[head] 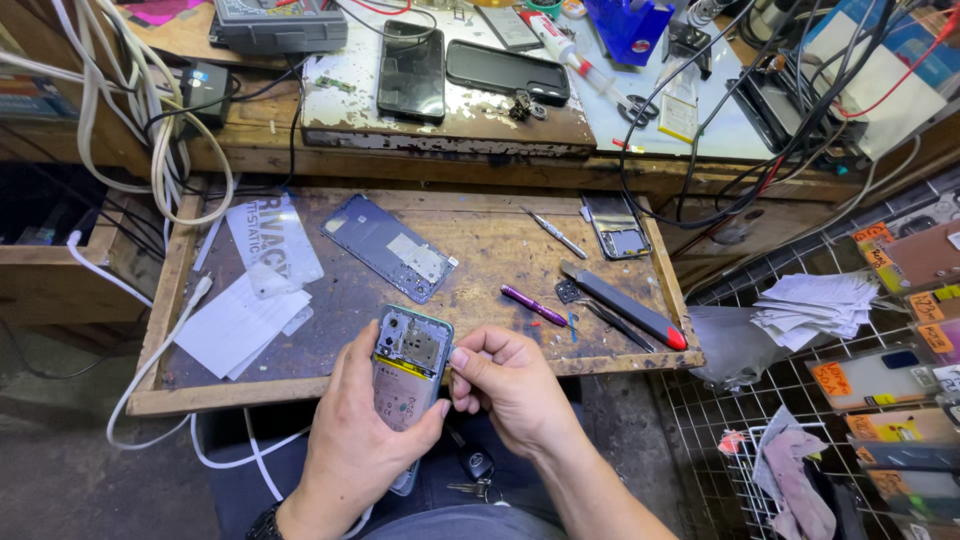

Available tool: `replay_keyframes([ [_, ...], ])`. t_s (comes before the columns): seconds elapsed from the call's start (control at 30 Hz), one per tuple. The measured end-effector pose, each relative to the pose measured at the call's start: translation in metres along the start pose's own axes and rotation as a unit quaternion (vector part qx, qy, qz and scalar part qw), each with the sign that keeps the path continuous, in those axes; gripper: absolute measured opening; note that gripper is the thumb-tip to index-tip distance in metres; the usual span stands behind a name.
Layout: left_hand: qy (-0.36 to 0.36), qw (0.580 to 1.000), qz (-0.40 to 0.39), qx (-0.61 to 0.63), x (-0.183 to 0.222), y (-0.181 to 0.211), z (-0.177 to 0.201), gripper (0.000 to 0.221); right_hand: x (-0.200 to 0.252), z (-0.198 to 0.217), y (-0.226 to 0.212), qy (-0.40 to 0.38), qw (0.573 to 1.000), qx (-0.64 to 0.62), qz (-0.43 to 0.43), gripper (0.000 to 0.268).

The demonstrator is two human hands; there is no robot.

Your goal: The person repairs a mobile phone by removing screws using a screwdriver, handling a SIM card tray, and prying internal components on a workbench.

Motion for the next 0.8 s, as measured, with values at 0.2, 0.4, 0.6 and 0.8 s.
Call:
replay_keyframes([
  [0.2,-0.010,1.000,-0.017,-0.003,-0.002,0.001,0.002,0.101,-0.002,0.000,-0.003,-0.023,1.000,0.001,-0.007,0.011],
  [0.4,-0.026,1.000,-0.002,-0.016,-0.002,0.002,0.003,0.103,-0.005,0.001,-0.009,-0.024,0.999,0.046,-0.014,0.010],
  [0.6,0.002,1.000,0.011,-0.027,-0.003,0.008,0.000,0.102,0.004,-0.013,-0.017,0.063,0.960,0.261,0.074,0.012],
  [0.8,-0.007,0.999,0.022,-0.030,-0.005,0.007,0.001,0.101,-0.007,-0.008,-0.009,-0.001,0.978,0.191,0.083,0.015],
])
Point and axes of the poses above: each hand's wrist, its own x-axis away from the middle knuckle, its own z-axis out of the back of the hand, y = z × x, the point moved 4 cm from there along -x, towards the middle knuckle, and after that the axes turned 4 degrees about -x, right-handed, at the moved point
